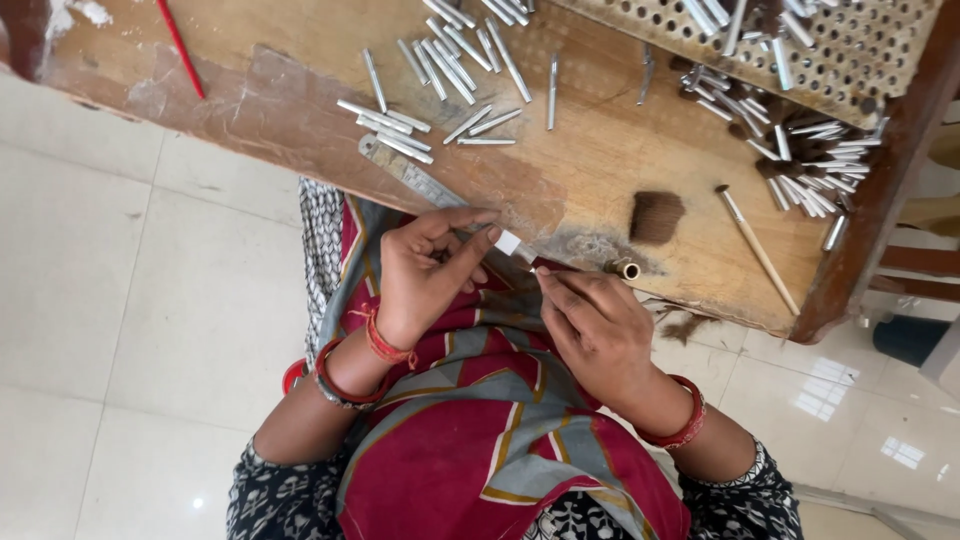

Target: Assembling small metal components onto wooden sticks to create cosmetic or craft brushes.

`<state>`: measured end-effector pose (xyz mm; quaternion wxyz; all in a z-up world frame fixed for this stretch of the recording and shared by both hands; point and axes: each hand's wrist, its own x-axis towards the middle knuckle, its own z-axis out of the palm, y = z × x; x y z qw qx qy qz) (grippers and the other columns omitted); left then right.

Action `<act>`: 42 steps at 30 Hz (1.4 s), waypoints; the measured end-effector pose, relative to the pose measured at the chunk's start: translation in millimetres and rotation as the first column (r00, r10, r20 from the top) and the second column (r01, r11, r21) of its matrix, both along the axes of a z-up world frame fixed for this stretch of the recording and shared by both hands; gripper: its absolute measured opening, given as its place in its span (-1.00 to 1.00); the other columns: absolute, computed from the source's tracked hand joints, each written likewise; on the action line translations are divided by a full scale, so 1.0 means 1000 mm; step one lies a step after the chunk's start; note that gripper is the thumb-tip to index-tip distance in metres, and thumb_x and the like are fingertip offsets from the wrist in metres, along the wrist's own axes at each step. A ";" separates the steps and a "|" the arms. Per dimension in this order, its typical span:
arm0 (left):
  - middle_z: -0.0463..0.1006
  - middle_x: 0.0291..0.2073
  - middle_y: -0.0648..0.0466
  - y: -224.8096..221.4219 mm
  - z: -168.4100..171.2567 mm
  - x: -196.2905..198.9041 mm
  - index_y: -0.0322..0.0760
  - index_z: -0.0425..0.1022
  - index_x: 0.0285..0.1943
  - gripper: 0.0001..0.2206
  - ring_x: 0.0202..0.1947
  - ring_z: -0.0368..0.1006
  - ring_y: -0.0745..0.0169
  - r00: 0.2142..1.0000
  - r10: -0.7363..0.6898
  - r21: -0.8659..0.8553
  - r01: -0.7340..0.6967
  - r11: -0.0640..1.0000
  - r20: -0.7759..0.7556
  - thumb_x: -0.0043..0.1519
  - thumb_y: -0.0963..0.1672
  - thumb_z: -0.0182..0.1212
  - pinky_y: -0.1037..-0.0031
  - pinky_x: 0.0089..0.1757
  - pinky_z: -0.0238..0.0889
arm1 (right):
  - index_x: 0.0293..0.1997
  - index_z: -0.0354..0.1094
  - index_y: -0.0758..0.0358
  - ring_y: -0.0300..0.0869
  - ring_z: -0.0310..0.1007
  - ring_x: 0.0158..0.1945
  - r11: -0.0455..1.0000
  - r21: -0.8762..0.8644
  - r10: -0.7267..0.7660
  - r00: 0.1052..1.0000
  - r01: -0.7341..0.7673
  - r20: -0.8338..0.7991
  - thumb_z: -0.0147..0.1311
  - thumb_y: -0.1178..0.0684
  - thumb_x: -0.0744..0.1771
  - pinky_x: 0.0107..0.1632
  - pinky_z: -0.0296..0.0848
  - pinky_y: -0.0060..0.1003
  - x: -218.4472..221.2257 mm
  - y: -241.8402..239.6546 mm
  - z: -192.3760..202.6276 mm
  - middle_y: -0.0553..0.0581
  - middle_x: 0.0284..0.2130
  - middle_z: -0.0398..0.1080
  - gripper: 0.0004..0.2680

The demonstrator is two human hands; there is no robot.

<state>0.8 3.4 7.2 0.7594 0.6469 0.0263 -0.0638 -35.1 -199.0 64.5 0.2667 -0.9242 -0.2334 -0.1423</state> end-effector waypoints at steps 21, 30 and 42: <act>0.65 -0.33 -0.10 -0.124 0.043 0.122 -0.36 0.67 -0.24 -0.81 -0.32 0.62 0.00 0.690 -0.679 0.616 0.428 0.662 0.251 -0.01 -0.18 0.44 0.30 -0.22 0.45 | 0.07 0.55 0.21 0.00 0.42 0.08 0.873 -0.108 -0.463 0.878 0.475 0.121 0.22 0.29 0.37 0.16 0.37 -0.14 0.019 -0.120 0.018 0.10 -0.03 0.49 -0.82; 0.65 -0.41 -0.08 -0.122 0.047 0.108 -0.33 0.68 -0.29 -0.86 -0.37 0.63 0.04 0.694 -0.691 0.588 0.478 0.652 0.202 -0.01 -0.21 0.39 0.33 -0.25 0.47 | -0.08 0.59 0.05 0.16 0.15 0.21 0.951 -0.201 -0.257 0.963 0.236 -0.085 0.06 0.38 0.18 0.26 0.25 0.02 0.003 -0.094 0.004 0.11 0.05 0.37 -0.65; 0.58 -0.23 -0.06 -0.119 0.048 0.110 -0.35 0.59 -0.09 -0.69 -0.23 0.59 0.03 0.675 -0.681 0.571 0.450 0.686 0.286 -0.03 -0.19 0.42 0.32 -0.15 0.44 | -0.07 0.59 0.05 0.07 0.15 0.19 0.948 -0.190 -0.272 0.960 0.254 -0.073 0.19 0.31 0.23 0.35 0.14 0.08 0.001 -0.093 0.009 0.04 0.04 0.37 -0.73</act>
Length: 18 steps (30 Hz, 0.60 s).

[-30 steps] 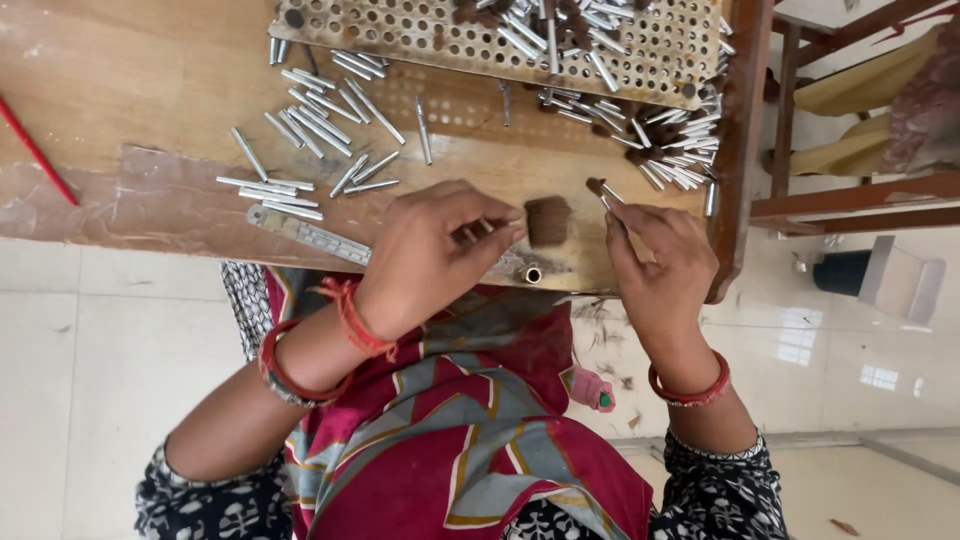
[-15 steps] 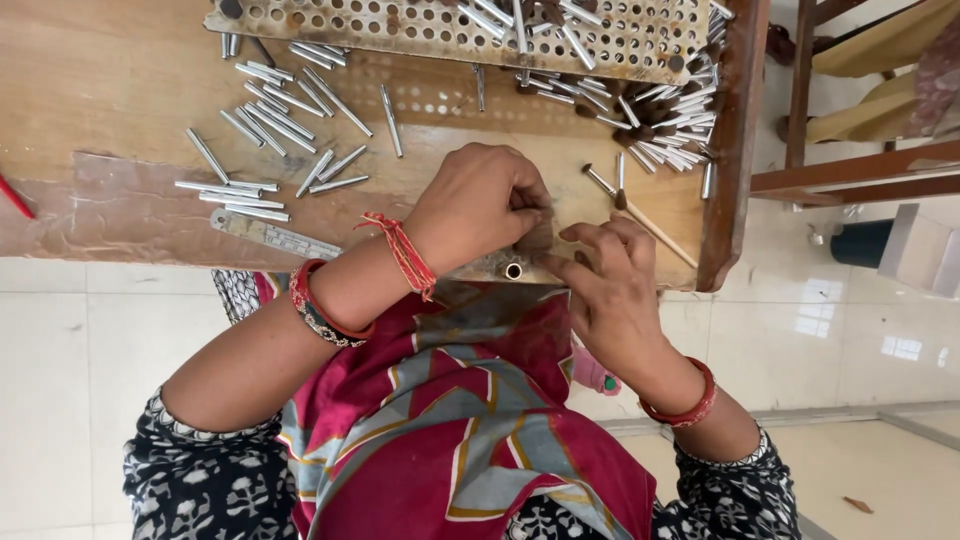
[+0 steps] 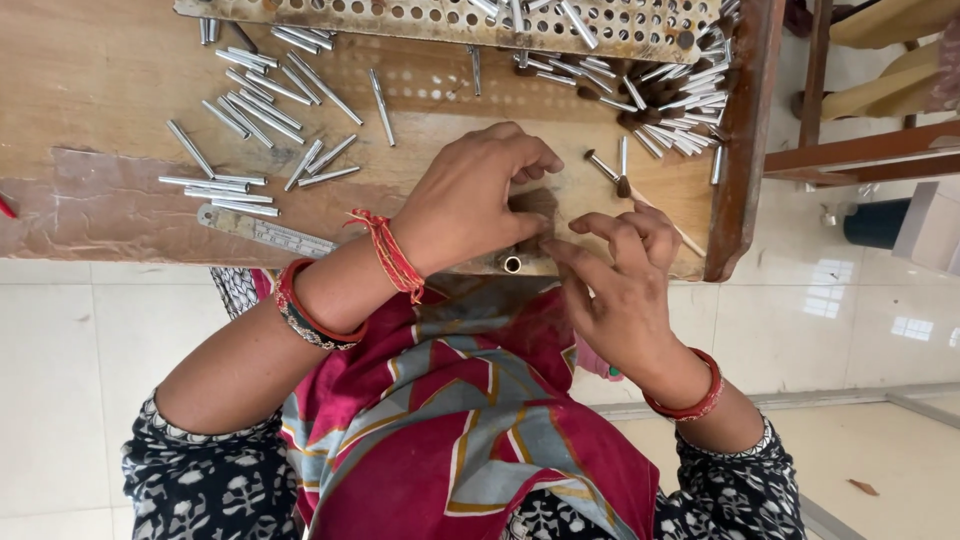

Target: Assembling small metal components onto wooden sticks to create cosmetic or craft brushes.

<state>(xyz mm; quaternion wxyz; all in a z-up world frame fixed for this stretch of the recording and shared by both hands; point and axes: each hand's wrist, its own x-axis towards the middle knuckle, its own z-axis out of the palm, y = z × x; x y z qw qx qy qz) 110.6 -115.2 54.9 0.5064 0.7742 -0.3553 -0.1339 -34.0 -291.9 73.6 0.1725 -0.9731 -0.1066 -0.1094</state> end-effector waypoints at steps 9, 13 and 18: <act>0.51 -0.22 -0.02 -0.008 -0.007 -0.002 -0.29 0.50 -0.05 -0.59 -0.14 0.47 -0.11 0.997 -0.032 0.155 0.020 0.988 0.076 -0.11 -0.18 0.44 0.18 -0.12 0.34 | -0.09 0.59 0.09 0.01 0.18 0.14 0.997 -0.065 0.043 0.992 -0.036 0.116 0.35 0.17 0.26 0.39 0.10 0.12 0.002 0.001 -0.013 0.00 0.02 0.36 -0.82; 0.49 -0.20 -0.04 -0.011 -0.010 -0.002 -0.28 0.46 -0.07 -0.58 -0.12 0.45 -0.15 0.995 -0.032 0.182 0.014 0.983 0.097 -0.12 -0.17 0.46 0.14 -0.13 0.33 | -0.12 0.57 0.12 -0.02 0.21 0.12 0.994 -0.103 0.056 0.991 -0.043 0.125 0.32 0.20 0.27 0.39 0.10 0.10 0.003 0.003 -0.014 0.00 -0.03 0.39 -0.84; 0.47 -0.17 -0.06 -0.012 -0.007 -0.001 -0.29 0.42 -0.06 -0.56 -0.11 0.43 -0.19 0.993 -0.044 0.202 0.021 0.979 0.110 -0.12 -0.17 0.46 0.11 -0.14 0.33 | -0.11 0.56 0.17 -0.03 0.24 0.09 0.991 -0.118 0.072 0.993 -0.061 0.089 0.27 0.24 0.26 0.38 0.11 0.09 0.009 0.007 -0.004 0.00 -0.10 0.40 -0.83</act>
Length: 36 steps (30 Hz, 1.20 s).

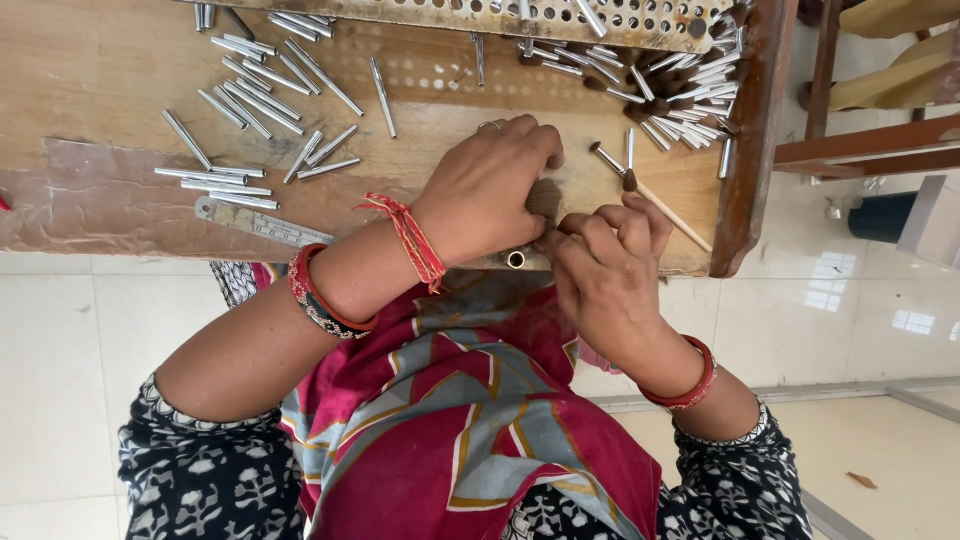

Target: Assembling small metal components onto wooden sticks to create cosmetic or craft brushes.

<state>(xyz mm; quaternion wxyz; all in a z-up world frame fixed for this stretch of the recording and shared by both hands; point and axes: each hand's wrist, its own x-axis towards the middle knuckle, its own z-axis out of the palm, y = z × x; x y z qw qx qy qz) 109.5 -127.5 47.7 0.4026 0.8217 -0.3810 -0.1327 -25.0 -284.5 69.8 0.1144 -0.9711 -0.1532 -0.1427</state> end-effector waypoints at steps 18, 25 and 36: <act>0.52 -0.08 -0.06 0.052 0.041 -0.038 -0.34 0.45 0.07 -0.65 -0.05 0.49 -0.05 0.972 0.221 -0.333 -0.183 0.925 0.080 0.15 -0.18 0.43 0.24 -0.08 0.39 | -0.04 0.54 0.18 -0.05 0.29 0.03 0.999 0.031 0.026 0.989 -0.022 -0.148 0.26 0.16 0.28 0.33 0.13 0.11 -0.009 0.000 0.017 0.03 -0.17 0.40 -0.82; 0.54 -0.22 0.00 0.086 0.040 -0.068 -0.38 0.51 0.04 -0.75 -0.27 0.54 0.24 0.949 0.300 -0.360 -0.314 0.879 -0.096 0.22 -0.22 0.42 0.49 -0.23 0.41 | -0.06 0.54 0.27 -0.14 0.37 0.00 0.969 -0.152 0.194 0.980 -0.197 -0.035 0.26 0.21 0.25 0.41 0.21 0.12 -0.016 -0.002 0.008 0.03 -0.19 0.44 -0.81; 0.59 -0.34 0.03 0.074 0.034 -0.097 -0.36 0.60 -0.03 -0.78 -0.49 0.54 0.34 0.906 0.123 -0.244 -0.237 0.940 -0.406 0.17 -0.19 0.39 0.56 -0.46 0.36 | -0.12 0.51 0.34 -0.16 0.35 -0.08 0.918 -0.220 0.361 0.924 -0.329 0.125 0.32 0.19 0.30 0.34 0.34 0.12 -0.028 0.004 0.026 0.07 -0.23 0.41 -0.87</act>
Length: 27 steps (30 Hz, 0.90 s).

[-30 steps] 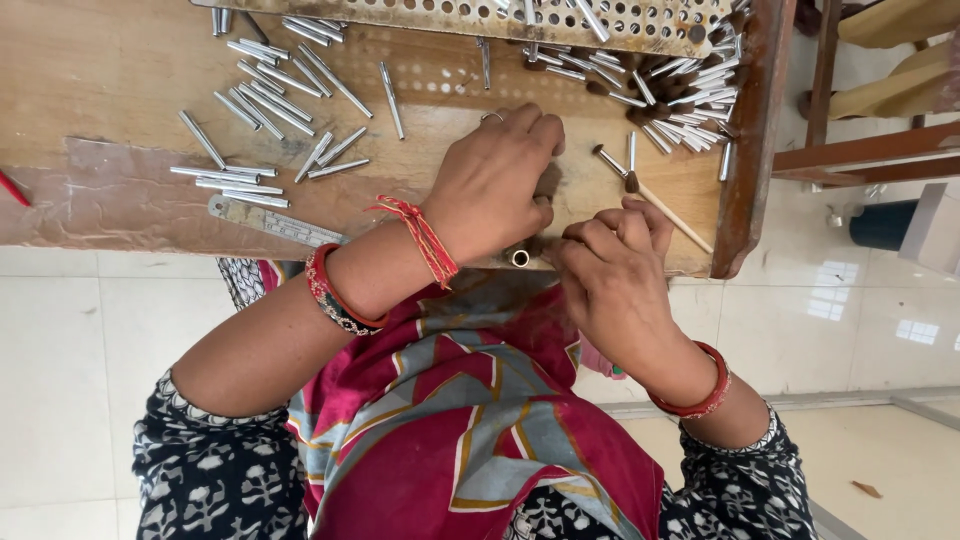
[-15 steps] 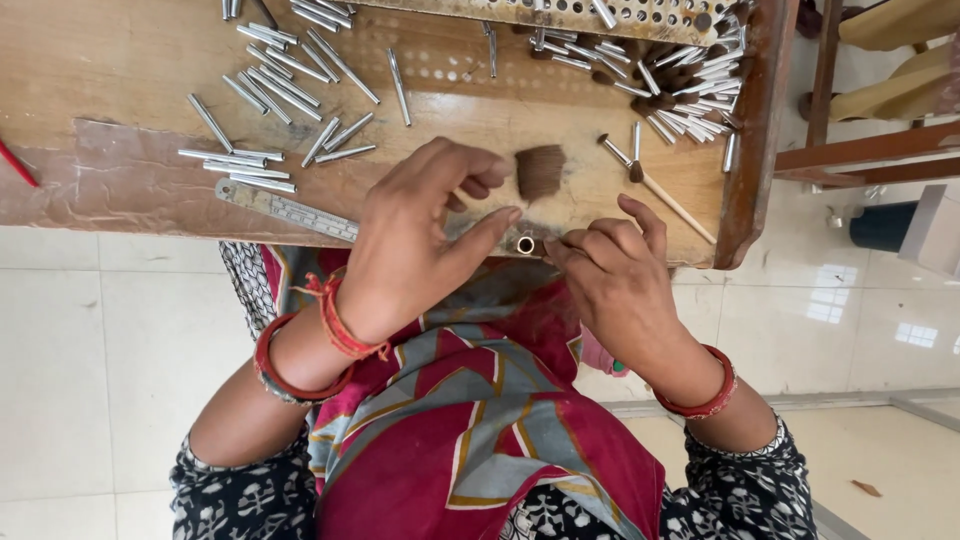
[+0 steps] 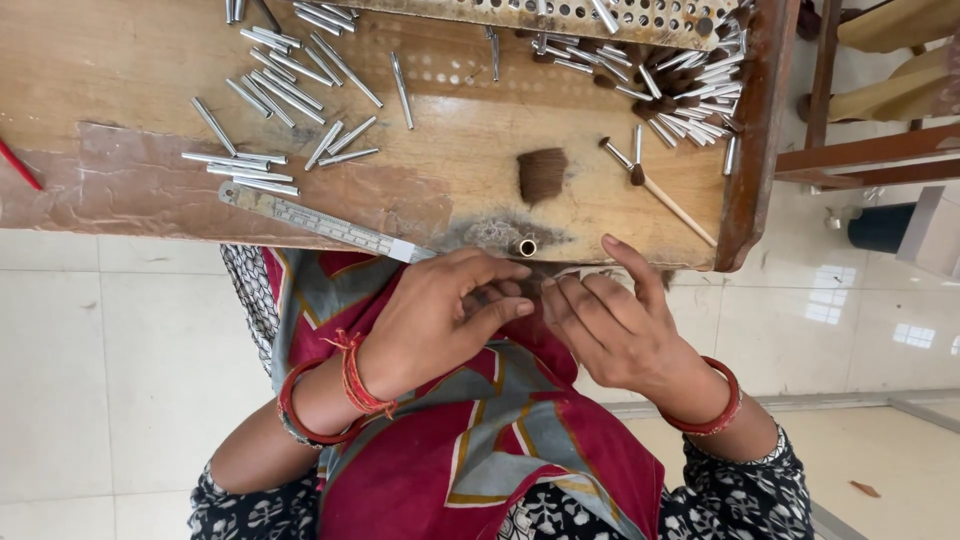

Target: Assembling small metal components onto wooden sticks to create cosmetic or craft brushes.

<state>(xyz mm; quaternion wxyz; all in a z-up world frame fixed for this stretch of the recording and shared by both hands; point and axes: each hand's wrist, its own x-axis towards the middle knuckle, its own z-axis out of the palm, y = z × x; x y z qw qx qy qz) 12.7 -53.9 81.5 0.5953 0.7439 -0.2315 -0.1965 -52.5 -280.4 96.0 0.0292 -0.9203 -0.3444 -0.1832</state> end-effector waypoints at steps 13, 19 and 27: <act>0.60 -0.42 0.10 -0.011 -0.030 -0.021 -0.41 0.58 -0.20 -0.94 -0.47 0.47 0.49 0.951 -0.069 -0.241 -0.006 0.971 -0.301 0.28 -0.22 0.30 0.62 -0.44 0.32 | -0.04 0.52 0.32 -0.10 0.46 -0.03 0.784 0.577 -0.037 0.945 0.230 -0.326 0.40 0.16 0.23 0.29 0.48 0.05 -0.013 0.011 -0.010 0.10 -0.18 0.52 -0.75; 0.61 -0.39 0.15 -0.013 -0.044 -0.025 -0.44 0.55 -0.15 -0.90 -0.43 0.48 0.55 0.880 -0.159 -0.363 -0.016 0.932 -0.448 0.33 -0.20 0.25 0.68 -0.41 0.37 | -0.05 0.53 0.32 -0.10 0.54 -0.03 0.700 0.678 -0.003 0.950 0.224 -0.311 0.32 0.26 0.26 0.22 0.57 -0.04 -0.017 0.015 -0.020 0.12 -0.19 0.56 -0.80; 0.56 -0.28 0.02 -0.007 -0.018 -0.015 -0.41 0.49 -0.11 -0.95 -0.42 0.52 0.41 0.970 0.056 -0.191 -0.103 0.976 -0.236 0.30 -0.24 0.20 0.60 -0.40 0.42 | -0.08 0.52 0.34 -0.13 0.53 -0.07 0.688 0.680 -0.102 0.961 0.255 -0.257 0.21 0.33 0.29 0.17 0.61 -0.11 -0.010 0.007 -0.023 0.11 -0.22 0.57 -0.85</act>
